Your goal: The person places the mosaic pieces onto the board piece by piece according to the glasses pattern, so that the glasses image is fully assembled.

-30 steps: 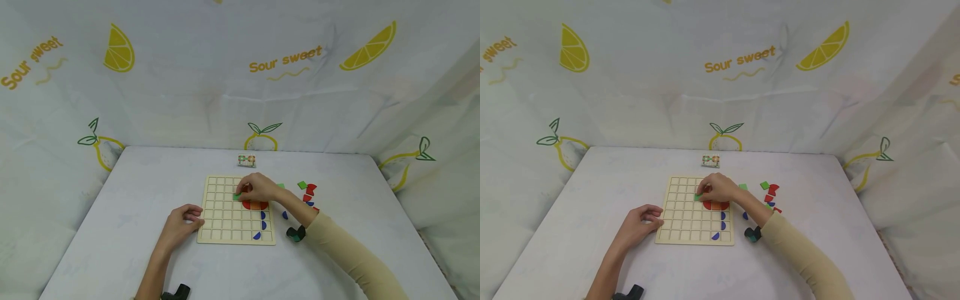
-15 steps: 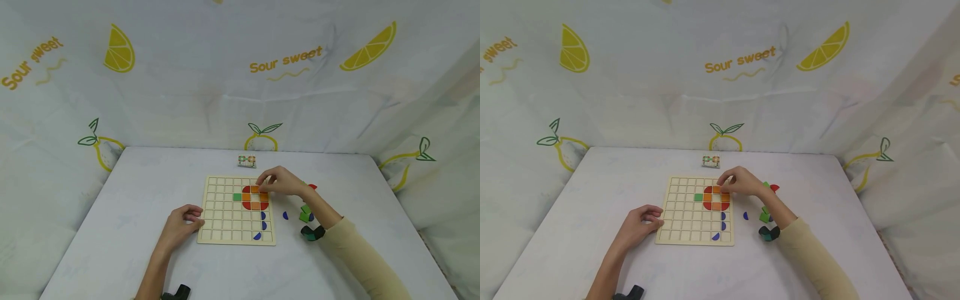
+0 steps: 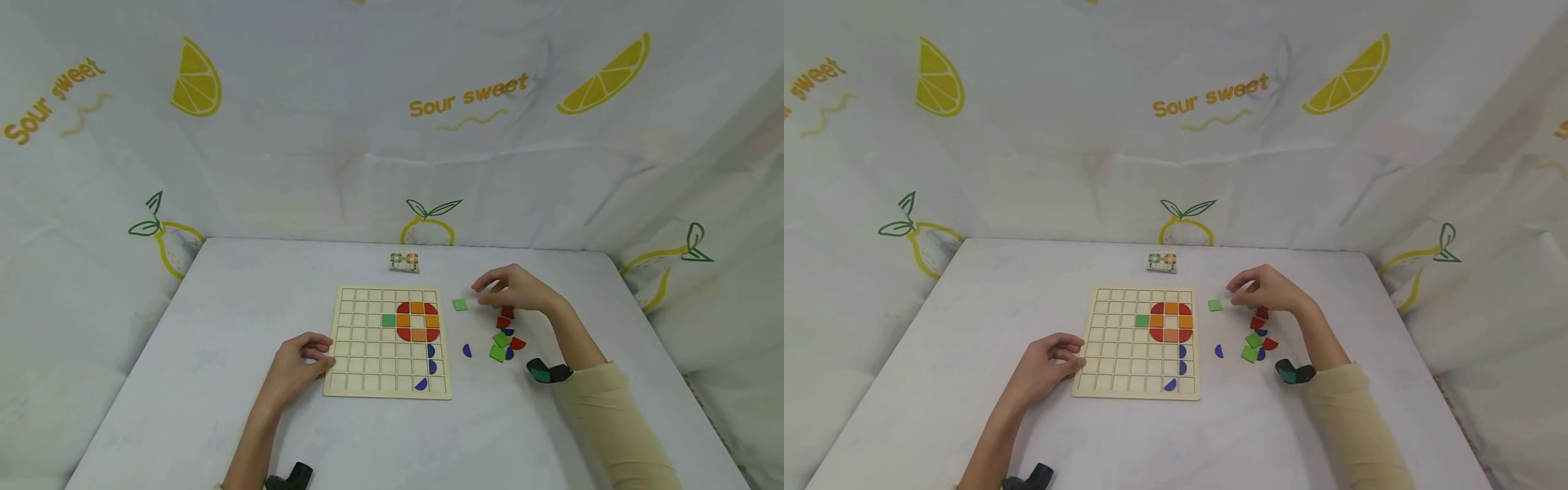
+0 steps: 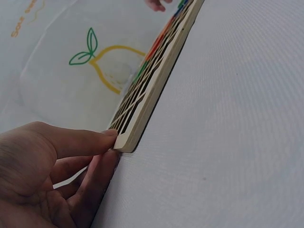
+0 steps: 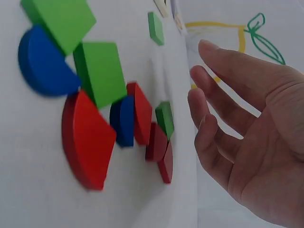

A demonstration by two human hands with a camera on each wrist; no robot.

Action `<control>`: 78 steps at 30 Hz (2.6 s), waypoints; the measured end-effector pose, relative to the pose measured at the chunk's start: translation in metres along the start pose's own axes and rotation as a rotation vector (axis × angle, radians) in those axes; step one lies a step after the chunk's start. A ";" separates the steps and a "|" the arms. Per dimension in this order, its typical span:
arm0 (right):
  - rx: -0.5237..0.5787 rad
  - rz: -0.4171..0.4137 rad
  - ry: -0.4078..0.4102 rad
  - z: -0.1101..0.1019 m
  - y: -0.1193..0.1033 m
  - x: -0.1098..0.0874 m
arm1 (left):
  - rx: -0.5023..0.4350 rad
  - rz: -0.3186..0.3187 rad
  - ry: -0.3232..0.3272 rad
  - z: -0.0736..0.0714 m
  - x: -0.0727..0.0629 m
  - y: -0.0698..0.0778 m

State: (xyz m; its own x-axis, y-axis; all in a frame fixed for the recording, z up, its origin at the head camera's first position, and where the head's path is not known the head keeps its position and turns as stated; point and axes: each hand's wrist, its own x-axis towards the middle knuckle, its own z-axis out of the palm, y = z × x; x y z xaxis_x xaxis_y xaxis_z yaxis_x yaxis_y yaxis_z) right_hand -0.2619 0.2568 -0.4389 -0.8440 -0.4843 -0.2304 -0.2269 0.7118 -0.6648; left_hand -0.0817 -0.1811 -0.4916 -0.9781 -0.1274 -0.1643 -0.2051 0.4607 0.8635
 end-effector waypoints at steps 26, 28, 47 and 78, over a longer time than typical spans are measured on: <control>-0.018 0.020 0.045 -0.006 0.052 -0.006 | 0.000 0.002 -0.007 -0.001 0.001 0.000; -0.019 0.016 0.047 -0.006 0.053 -0.006 | 0.003 0.004 -0.009 -0.001 0.001 -0.001; -0.087 -0.107 0.140 0.004 0.013 0.004 | 0.003 0.010 -0.017 -0.001 0.002 -0.001; -0.013 -0.390 -0.098 0.078 -0.120 0.069 | 0.002 0.000 -0.010 0.000 0.002 -0.001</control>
State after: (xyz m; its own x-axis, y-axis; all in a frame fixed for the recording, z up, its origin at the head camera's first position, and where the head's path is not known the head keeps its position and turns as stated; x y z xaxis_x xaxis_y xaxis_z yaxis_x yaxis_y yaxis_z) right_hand -0.2551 0.0978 -0.4304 -0.6432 -0.7651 -0.0297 -0.5279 0.4713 -0.7066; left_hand -0.0833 -0.1819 -0.4926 -0.9783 -0.1189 -0.1695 -0.2056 0.4628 0.8623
